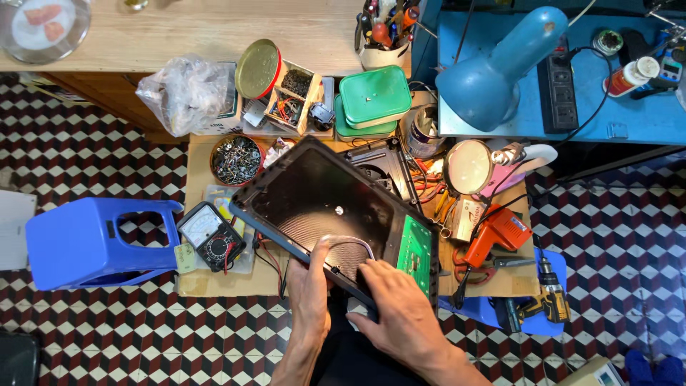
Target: The person uses a cordless drill to remove and reinstall screws on the back and front of a Sunhouse induction cooktop. They flip the cooktop over multiple times to access different sides and secure the casing.
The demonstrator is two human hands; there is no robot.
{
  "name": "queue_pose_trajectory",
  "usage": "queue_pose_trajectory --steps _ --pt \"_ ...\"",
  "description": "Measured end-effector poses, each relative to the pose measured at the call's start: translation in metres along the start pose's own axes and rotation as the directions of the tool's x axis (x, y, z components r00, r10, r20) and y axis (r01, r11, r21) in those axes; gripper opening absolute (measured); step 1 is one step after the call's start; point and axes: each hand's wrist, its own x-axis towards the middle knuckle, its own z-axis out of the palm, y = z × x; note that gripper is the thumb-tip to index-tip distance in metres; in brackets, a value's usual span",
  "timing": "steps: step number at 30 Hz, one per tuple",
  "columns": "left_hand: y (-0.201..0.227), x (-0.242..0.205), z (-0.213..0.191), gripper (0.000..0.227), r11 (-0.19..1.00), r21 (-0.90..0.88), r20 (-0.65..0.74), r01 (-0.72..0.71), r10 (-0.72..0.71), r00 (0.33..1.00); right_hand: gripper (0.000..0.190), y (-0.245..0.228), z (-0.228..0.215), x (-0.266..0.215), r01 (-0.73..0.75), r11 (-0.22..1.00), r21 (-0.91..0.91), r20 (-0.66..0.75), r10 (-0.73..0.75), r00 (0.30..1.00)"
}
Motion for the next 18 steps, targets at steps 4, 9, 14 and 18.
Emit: queue_pose_trajectory --steps 4,9,14,18 --pt "0.025 -0.035 0.015 0.037 0.988 0.023 0.006 -0.151 0.151 0.989 0.075 -0.007 -0.005 0.017 0.178 0.975 -0.132 0.003 -0.179 0.984" --pt "0.031 -0.053 0.006 0.048 0.925 0.353 -0.047 -0.144 0.171 0.984 0.059 -0.011 -0.022 0.028 0.318 0.948 -0.003 -0.119 -0.316 0.941" --pt "0.024 -0.013 -0.055 0.061 0.683 0.557 -0.085 -0.473 0.613 0.785 0.033 -0.007 -0.037 0.035 -0.254 0.799 0.545 0.190 0.177 0.966" --pt "0.018 0.049 -0.127 0.077 0.941 0.208 -0.179 -0.266 0.304 0.936 0.027 0.012 -0.037 0.038 -0.516 0.555 0.653 0.462 0.249 0.851"
